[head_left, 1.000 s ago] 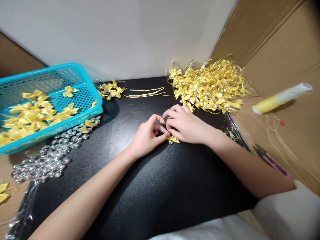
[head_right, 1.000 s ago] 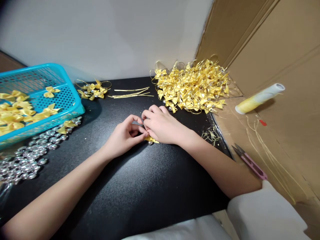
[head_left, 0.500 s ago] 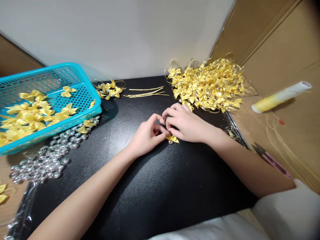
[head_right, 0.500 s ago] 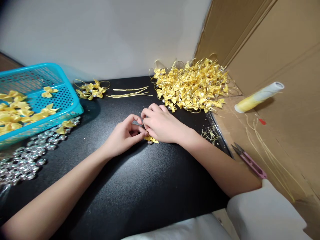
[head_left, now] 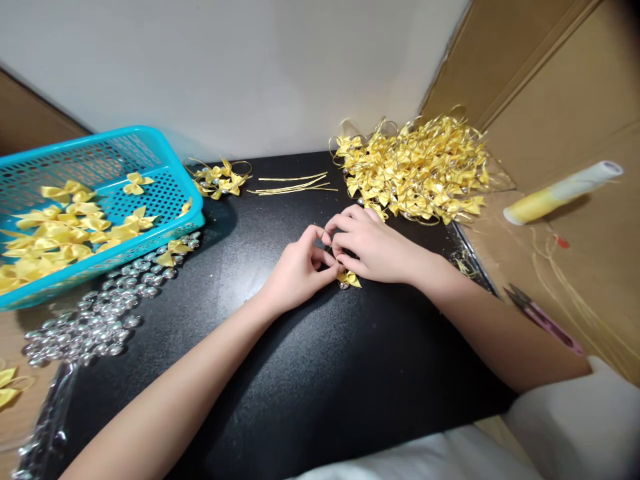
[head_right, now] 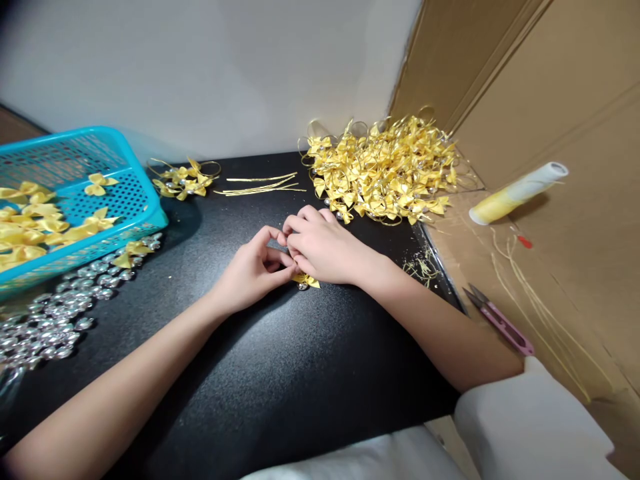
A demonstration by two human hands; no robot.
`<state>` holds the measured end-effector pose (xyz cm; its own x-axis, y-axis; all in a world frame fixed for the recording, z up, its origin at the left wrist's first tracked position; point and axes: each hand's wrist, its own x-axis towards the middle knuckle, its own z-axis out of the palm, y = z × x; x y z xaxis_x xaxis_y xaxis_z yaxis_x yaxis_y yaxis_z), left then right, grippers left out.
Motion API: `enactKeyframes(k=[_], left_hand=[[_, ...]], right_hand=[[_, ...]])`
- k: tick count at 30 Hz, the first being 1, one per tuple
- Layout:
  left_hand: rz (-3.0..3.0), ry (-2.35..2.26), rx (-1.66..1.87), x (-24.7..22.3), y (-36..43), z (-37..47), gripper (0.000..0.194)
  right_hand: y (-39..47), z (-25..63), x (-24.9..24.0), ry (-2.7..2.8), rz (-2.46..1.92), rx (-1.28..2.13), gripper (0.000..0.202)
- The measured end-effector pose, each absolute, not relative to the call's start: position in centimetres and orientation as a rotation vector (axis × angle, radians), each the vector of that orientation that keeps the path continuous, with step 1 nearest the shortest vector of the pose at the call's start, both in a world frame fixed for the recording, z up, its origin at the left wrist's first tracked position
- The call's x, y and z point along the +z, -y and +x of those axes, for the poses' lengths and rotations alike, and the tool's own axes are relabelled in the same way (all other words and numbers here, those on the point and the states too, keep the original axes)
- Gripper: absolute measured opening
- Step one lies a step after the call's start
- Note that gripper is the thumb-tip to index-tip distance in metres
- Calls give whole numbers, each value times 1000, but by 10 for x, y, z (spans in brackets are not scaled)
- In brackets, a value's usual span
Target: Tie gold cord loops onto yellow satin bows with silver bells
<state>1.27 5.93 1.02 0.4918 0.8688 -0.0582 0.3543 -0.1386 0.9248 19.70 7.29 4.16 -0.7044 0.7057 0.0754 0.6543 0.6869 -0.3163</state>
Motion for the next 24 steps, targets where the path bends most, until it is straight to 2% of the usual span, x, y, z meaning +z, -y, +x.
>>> enactKeyframes(k=[24], left_hand=[[1733,-1002,635,7,-55,16,32]], right_hand=[[-74,198,38,2669,-1089,437,16]])
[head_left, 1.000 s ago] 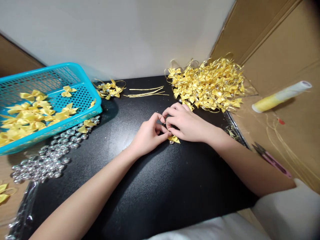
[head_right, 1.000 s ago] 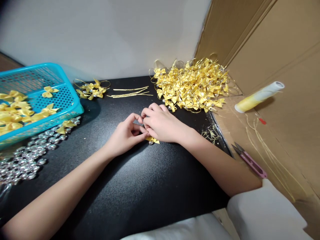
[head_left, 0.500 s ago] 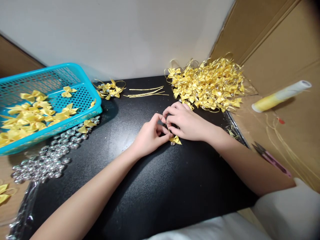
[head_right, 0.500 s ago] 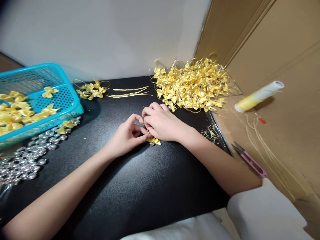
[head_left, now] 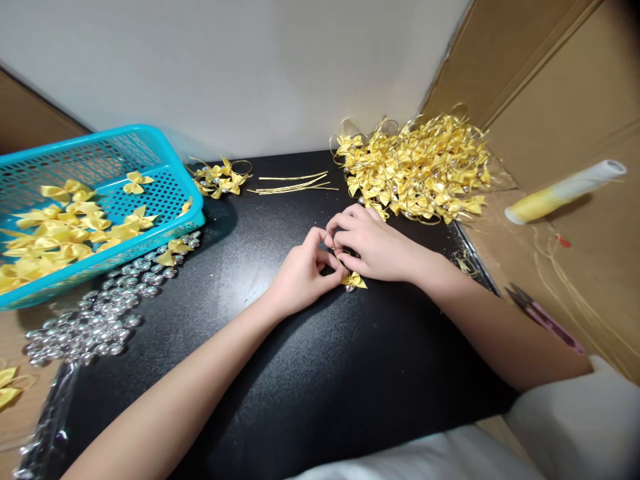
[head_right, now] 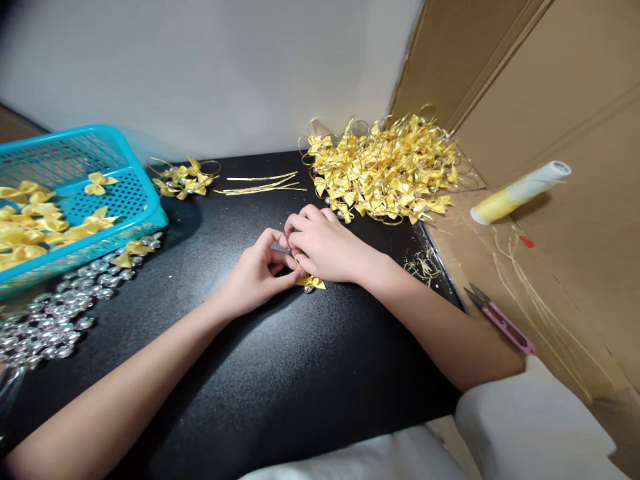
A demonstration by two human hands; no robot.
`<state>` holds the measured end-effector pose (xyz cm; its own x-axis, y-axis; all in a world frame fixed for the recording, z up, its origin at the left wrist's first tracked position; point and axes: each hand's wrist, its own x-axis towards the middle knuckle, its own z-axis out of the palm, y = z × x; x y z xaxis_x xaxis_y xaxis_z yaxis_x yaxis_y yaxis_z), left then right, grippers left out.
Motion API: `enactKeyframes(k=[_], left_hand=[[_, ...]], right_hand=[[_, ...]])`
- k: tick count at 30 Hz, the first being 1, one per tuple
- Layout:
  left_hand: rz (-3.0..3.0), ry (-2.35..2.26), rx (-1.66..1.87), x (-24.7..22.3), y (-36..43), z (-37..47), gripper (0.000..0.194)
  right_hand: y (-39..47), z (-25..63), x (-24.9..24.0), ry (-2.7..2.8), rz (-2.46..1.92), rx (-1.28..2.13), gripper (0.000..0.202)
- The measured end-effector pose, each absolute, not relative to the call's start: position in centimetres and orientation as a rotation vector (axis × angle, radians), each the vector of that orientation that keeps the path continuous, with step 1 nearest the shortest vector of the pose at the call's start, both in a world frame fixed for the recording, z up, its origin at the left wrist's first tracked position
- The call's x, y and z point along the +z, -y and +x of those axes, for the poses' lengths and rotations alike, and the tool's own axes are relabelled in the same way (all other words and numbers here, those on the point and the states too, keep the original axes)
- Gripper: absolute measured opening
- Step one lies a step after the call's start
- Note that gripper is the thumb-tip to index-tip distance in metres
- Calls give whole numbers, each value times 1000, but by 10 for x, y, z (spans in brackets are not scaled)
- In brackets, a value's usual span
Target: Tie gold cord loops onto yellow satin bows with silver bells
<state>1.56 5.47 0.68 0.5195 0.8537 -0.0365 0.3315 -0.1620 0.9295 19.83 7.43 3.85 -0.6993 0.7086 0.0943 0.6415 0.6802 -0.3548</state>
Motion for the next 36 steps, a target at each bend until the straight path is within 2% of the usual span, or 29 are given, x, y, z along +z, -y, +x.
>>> enactKeyframes(k=[22,36], left_hand=[[1798,-1093,620,12,-48,23,33],[1749,-1060,645,5,-44,23,37]], right_hand=[[-76,199,37,2603,-1087,538,11],[-77,199,39,2622,-1163,341,14]])
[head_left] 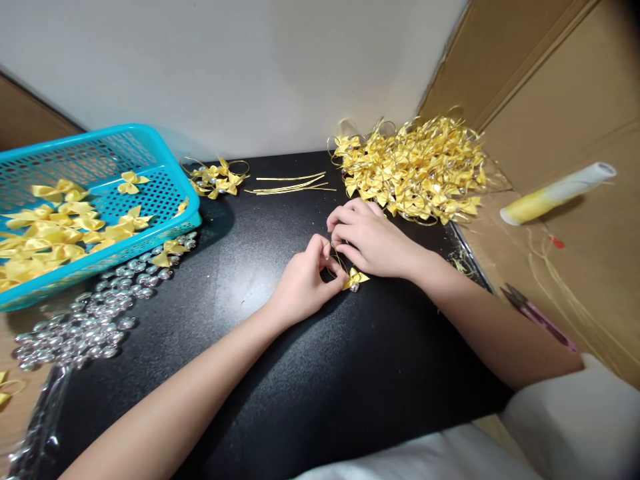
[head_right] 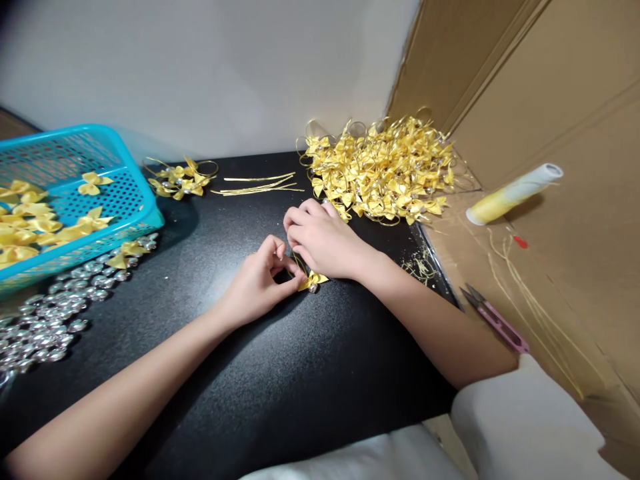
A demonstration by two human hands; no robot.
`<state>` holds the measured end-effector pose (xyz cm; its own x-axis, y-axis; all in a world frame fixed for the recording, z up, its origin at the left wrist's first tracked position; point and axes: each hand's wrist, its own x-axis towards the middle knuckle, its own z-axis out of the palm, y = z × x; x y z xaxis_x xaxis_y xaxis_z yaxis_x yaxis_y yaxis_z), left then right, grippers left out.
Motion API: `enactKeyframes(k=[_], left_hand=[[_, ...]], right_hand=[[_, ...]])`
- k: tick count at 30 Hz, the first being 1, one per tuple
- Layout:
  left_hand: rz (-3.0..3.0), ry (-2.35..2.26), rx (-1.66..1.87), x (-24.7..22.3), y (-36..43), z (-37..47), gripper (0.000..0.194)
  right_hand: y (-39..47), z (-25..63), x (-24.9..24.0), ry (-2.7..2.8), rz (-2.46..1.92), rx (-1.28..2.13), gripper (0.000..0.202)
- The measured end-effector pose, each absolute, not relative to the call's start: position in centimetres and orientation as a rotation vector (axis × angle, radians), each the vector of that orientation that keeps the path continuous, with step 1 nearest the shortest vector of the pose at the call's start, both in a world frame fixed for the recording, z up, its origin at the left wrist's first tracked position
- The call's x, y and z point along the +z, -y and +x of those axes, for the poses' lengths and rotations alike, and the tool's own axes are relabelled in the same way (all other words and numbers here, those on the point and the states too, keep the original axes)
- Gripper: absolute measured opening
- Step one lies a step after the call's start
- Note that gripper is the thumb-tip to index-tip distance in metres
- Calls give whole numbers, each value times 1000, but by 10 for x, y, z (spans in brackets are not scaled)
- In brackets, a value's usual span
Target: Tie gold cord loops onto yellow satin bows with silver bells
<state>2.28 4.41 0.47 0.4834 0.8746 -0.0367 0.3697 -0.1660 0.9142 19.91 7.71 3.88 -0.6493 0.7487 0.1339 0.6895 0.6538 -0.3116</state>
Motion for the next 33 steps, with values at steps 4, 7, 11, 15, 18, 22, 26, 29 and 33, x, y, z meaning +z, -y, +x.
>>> enactKeyframes(k=[4,7,11,15,18,22,26,29,33], left_hand=[[1785,-1067,676,4,-44,22,35],[1808,-1083,692,4,-44,22,32],[1794,-1053,721,2,-44,21,25],[1852,-1029,714,0,-45,20,8],[1911,-1033,713,-1,-47,17,7],[1994,-1004,696,-3,-51,12,12],[2018,-945,706,-2,-53,8,13],[2053,-924,696,-2,-53,7,13],[2104,-916,703,0,-50,8,13]], right_hand=[[-78,199,38,2652,-1173,256,16],[-79,200,34,2660,-1163,194,18],[-79,200,34,2662,-1212,164,17],[-74,205,57,2629,-1254,241,11],[-62,224,89,2521,-1254,262,12],[-23,282,115,2353,-1596,103,19],[43,360,93,2086,-2193,31,31],[88,394,64,2051,-2362,129,31],[112,401,41,2063,-2344,20,23]])
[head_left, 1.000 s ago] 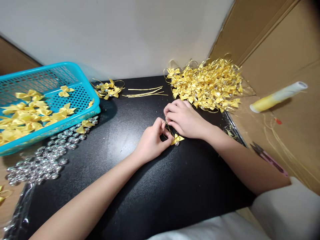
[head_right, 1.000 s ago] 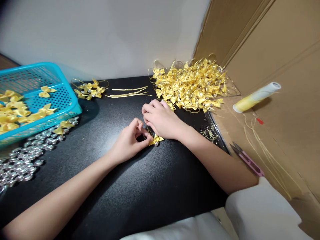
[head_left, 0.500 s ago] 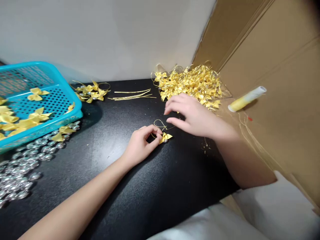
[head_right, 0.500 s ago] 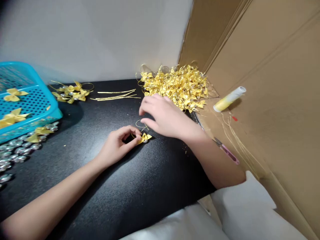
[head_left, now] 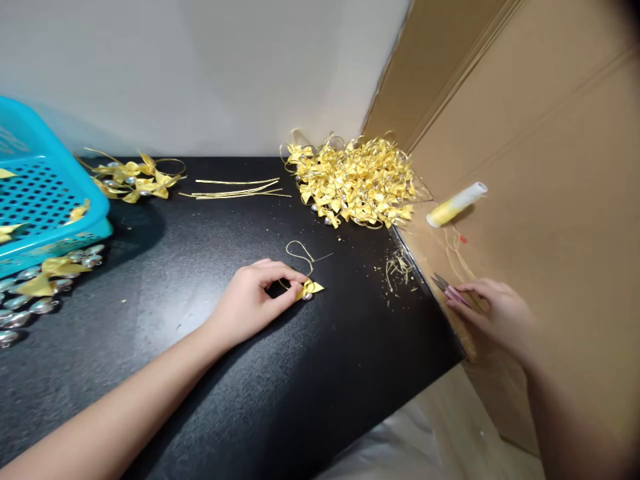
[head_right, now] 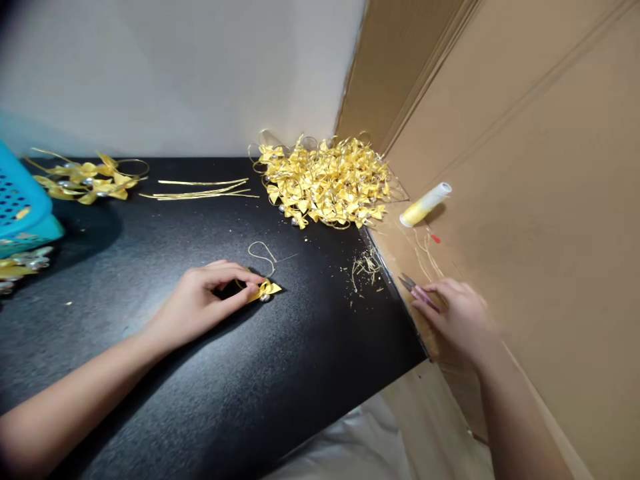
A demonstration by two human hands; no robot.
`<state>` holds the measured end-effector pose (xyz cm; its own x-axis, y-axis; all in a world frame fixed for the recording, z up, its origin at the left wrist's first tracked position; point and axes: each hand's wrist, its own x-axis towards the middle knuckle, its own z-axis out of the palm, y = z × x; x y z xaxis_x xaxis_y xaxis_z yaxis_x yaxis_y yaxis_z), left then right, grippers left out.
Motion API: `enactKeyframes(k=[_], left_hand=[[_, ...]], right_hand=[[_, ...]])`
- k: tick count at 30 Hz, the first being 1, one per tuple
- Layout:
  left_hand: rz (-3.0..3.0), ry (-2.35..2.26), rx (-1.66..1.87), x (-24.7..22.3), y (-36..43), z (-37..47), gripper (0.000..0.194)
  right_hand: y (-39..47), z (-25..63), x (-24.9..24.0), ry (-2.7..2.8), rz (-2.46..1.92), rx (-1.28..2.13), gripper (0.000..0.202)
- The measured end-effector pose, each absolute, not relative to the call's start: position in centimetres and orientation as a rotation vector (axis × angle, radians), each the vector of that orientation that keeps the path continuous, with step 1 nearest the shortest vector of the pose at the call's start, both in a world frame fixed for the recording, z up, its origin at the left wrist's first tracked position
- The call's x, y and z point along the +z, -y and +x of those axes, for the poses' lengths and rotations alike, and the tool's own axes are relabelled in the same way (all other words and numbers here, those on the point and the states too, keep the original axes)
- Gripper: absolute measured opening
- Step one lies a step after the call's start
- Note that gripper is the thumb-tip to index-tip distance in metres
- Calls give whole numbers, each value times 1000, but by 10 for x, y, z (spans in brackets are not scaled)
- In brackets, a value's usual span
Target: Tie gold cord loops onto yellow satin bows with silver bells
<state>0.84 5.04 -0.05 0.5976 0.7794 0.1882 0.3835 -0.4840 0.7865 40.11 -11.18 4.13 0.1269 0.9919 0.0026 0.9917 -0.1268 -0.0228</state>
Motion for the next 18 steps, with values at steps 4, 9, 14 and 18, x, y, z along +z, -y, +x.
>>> enactKeyframes(k=[4,9,14,18], left_hand=[[2133,-908,740,0,-47,10,12],[2142,-869,775,-2,-45,11,10],[2111,-864,786,-4,-44,11,11],[2133,-853,790,-5,-44,11,13]], right_hand=[[107,402,33,2060,-2267,23,19],[102,402,20,2080,-2177,-122,34],[91,356,30,1802,-2209,-36,27],[67,292,48,2019,-1924,294,19]])
